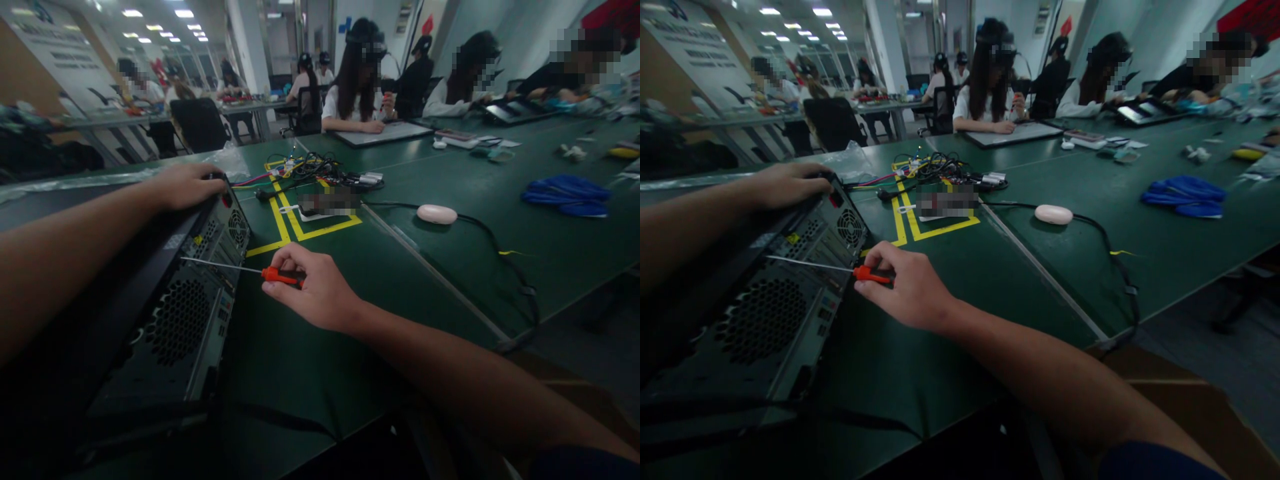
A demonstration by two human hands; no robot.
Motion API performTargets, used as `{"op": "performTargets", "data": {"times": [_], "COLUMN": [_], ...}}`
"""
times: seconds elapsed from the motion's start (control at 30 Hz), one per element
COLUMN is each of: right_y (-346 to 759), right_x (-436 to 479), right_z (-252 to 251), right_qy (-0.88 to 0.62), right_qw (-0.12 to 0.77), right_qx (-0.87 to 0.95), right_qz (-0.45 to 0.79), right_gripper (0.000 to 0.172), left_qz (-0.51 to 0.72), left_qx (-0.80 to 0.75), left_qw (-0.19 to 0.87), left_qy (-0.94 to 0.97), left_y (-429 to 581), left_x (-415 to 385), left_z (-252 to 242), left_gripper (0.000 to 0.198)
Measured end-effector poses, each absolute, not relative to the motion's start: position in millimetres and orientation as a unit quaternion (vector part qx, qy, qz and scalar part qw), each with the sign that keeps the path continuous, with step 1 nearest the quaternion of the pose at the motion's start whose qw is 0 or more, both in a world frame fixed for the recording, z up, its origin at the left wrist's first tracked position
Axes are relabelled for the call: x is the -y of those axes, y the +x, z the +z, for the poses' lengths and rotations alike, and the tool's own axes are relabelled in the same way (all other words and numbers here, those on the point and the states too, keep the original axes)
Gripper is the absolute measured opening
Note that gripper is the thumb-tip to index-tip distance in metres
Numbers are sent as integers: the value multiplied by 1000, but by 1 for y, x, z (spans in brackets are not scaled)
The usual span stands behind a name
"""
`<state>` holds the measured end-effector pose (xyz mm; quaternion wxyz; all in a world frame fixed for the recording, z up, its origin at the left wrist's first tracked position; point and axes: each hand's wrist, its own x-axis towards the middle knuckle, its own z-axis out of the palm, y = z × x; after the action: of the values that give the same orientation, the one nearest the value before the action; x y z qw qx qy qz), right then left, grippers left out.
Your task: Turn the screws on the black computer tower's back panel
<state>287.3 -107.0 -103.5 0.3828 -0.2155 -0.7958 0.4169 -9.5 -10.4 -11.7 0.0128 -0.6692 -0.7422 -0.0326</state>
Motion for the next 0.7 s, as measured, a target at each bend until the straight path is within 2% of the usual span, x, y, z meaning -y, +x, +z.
{"op": "performTargets", "data": {"times": [0.7], "right_y": [289], "right_x": [107], "right_z": [-99], "right_qy": [-239], "right_qw": [376], "right_qx": [805], "right_qz": [391], "right_gripper": [22], "left_qz": [-41], "left_qx": [724], "left_qw": [15], "left_qy": [-689], "left_y": [-18], "left_x": [5], "left_z": [-16], "left_gripper": [78]}}
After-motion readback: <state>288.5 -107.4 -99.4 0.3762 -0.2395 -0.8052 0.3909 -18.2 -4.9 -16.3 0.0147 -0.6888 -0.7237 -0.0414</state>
